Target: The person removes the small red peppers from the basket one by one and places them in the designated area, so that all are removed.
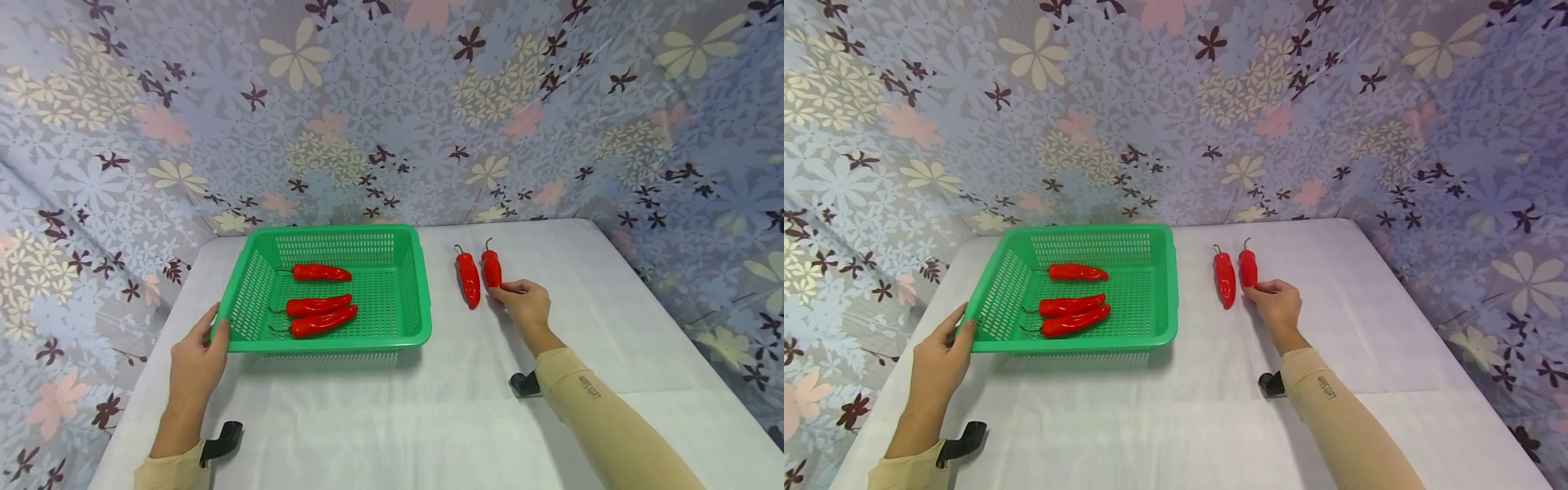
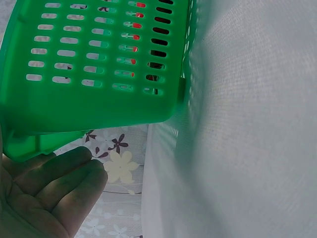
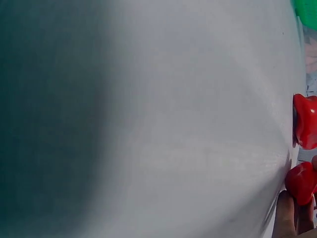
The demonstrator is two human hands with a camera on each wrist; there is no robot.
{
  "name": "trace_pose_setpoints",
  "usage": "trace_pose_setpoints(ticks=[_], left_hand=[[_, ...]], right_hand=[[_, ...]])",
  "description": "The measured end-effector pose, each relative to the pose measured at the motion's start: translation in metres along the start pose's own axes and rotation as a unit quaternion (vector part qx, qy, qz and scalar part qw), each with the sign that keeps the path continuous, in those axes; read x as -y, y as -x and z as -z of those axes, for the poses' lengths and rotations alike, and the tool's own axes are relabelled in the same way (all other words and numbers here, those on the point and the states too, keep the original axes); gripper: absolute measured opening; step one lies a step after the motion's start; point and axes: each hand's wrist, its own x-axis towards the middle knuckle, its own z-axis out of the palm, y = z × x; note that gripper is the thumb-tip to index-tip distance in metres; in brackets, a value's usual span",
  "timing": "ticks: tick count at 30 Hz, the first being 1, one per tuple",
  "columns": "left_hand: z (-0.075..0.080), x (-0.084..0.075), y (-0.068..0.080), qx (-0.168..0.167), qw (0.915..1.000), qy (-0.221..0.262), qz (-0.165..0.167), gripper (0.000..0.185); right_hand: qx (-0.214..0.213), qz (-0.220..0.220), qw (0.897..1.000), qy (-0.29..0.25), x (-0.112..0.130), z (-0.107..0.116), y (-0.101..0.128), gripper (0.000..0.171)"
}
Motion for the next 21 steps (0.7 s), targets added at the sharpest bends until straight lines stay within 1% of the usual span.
trace_pose_setpoints(ticks=[3, 11, 21], left_hand=[[-0.0003, 0.0008, -0.0003, 0.001, 1.0, -0.001, 0.001, 0.054], [-0.0001, 0.0022, -0.0003, 0.0, 1.0, 0.0, -0.004, 0.053], [-0.0004, 0.001, 0.0002, 0.0, 1.0, 0.005, 0.0, 0.053]], right_hand=[[0.004, 0.004, 1.0, -0.003, -0.0004, -0.0002, 0.0008, 0.039], [0.009, -0.005, 1.0, -0.011, -0.001, 0.001, 0.0018, 0.053], [0.016, 0.007, 1.0, -0.006, -0.0002, 0.0012, -0.0004, 0.052]])
